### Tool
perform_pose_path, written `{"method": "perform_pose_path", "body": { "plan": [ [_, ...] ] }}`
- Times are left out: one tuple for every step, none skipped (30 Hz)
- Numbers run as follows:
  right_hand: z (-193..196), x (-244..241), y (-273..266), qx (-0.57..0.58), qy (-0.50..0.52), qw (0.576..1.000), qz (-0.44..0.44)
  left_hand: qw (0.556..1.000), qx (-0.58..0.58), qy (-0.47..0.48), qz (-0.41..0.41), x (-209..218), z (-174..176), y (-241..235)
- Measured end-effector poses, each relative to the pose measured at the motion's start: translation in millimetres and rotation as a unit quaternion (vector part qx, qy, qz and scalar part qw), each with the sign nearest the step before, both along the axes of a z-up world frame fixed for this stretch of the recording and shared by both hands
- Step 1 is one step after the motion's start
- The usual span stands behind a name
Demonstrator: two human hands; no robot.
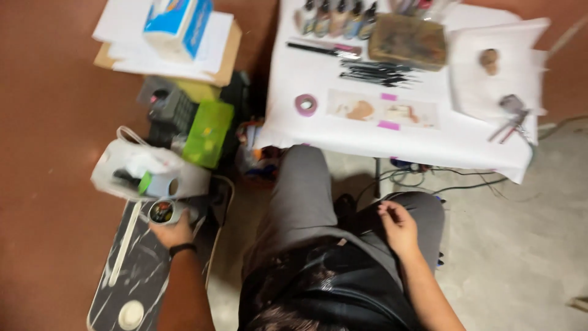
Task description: Inspecting and organizing small sculpted heads and tools on a workbench in a print shop environment.
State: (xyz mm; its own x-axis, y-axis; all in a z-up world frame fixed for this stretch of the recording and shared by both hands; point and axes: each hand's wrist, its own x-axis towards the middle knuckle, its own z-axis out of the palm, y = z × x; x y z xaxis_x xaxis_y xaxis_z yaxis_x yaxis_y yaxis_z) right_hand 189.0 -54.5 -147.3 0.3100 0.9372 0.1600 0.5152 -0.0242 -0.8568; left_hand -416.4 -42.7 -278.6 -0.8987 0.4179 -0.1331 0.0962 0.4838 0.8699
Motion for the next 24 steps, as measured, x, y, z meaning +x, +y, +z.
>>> {"method": "perform_pose_path", "body": {
  "plan": [
    [-1, -2, 1, 0.008, -0.003, 1.0, -0.014, 1.0, 0.008, -0.003, -0.014, 4, 10, 1],
    [-3, -3, 3, -0.013, -0.01, 1.0, -0.008, 1.0, 0.02, 0.005, -0.011, 8, 19, 0],
    [-4, -3, 5, -0.034, -0.017, 0.999, -0.002, 0.999, 0.033, 0.013, -0.008, 12, 29, -2],
    [-6, -1, 5, -0.028, -0.018, 0.999, -0.013, 0.999, 0.04, 0.011, -0.019, 14, 32, -2],
    [-8, 2, 5, -0.024, 0.014, 0.999, 0.017, 0.994, 0.102, 0.024, -0.033, 16, 34, -2],
    [-10, 3, 7, -0.018, 0.046, 0.997, 0.051, 0.985, 0.164, 0.039, -0.042, 17, 37, -4],
    [-5, 4, 6, -0.011, 0.046, 0.998, 0.045, 0.983, 0.171, 0.037, -0.048, 22, 34, -3],
    [-1, 2, 6, -0.013, 0.032, 0.998, 0.048, 0.978, 0.196, 0.057, -0.042, 26, 30, -4],
    [4, 0, 6, -0.016, 0.019, 0.998, 0.051, 0.972, 0.222, 0.076, -0.035, 29, 27, -4],
    [14, 1, 3, -0.006, 0.019, 0.999, 0.047, 0.969, 0.231, 0.076, -0.038, 33, 12, -16],
    [24, 2, -1, -0.008, -0.027, 0.999, 0.045, 0.985, 0.138, 0.104, -0.006, 37, -3, -26],
    [34, 3, -3, -0.008, -0.074, 0.996, 0.041, 0.99, 0.045, 0.131, 0.027, 43, -21, -34],
    [37, 12, 2, 0.003, -0.075, 0.997, 0.036, 0.99, 0.057, 0.13, 0.024, 62, -3, -22],
    [39, 19, -2, 0.024, -0.125, 0.991, 0.029, 0.999, -0.044, -0.001, 0.013, 81, 15, -27],
    [41, 27, -7, 0.045, -0.174, 0.983, 0.022, 0.981, -0.144, -0.131, 0.0, 99, 31, -32],
    [38, 38, -10, 0.042, -0.174, 0.984, 0.023, 0.98, -0.147, -0.13, 0.0, 108, 29, -32],
    [35, 48, -13, 0.031, -0.231, 0.972, -0.008, 0.965, -0.137, -0.174, -0.142, 118, 27, -32],
    [32, 58, -14, 0.021, -0.286, 0.957, -0.037, 0.928, -0.122, -0.214, -0.278, 126, 26, -33],
    [31, 64, -22, 0.019, -0.285, 0.958, -0.034, 0.929, -0.125, -0.214, -0.275, 124, -9, -30],
    [30, 69, -25, -0.064, -0.243, 0.966, -0.057, 0.858, -0.073, -0.016, -0.509, 122, -44, -21],
    [30, 75, -28, -0.147, -0.199, 0.966, -0.079, 0.699, -0.015, 0.184, -0.691, 120, -79, -12],
    [44, 71, -27, -0.144, -0.197, 0.967, -0.078, 0.7, -0.016, 0.187, -0.689, 150, -27, 3],
    [59, 66, -26, -0.205, -0.117, 0.967, -0.101, 0.791, -0.086, 0.001, -0.606, 179, 37, 17],
    [73, 62, -27, -0.266, -0.037, 0.956, -0.121, 0.839, -0.152, -0.188, -0.487, 203, 111, 21]
  ]
}}
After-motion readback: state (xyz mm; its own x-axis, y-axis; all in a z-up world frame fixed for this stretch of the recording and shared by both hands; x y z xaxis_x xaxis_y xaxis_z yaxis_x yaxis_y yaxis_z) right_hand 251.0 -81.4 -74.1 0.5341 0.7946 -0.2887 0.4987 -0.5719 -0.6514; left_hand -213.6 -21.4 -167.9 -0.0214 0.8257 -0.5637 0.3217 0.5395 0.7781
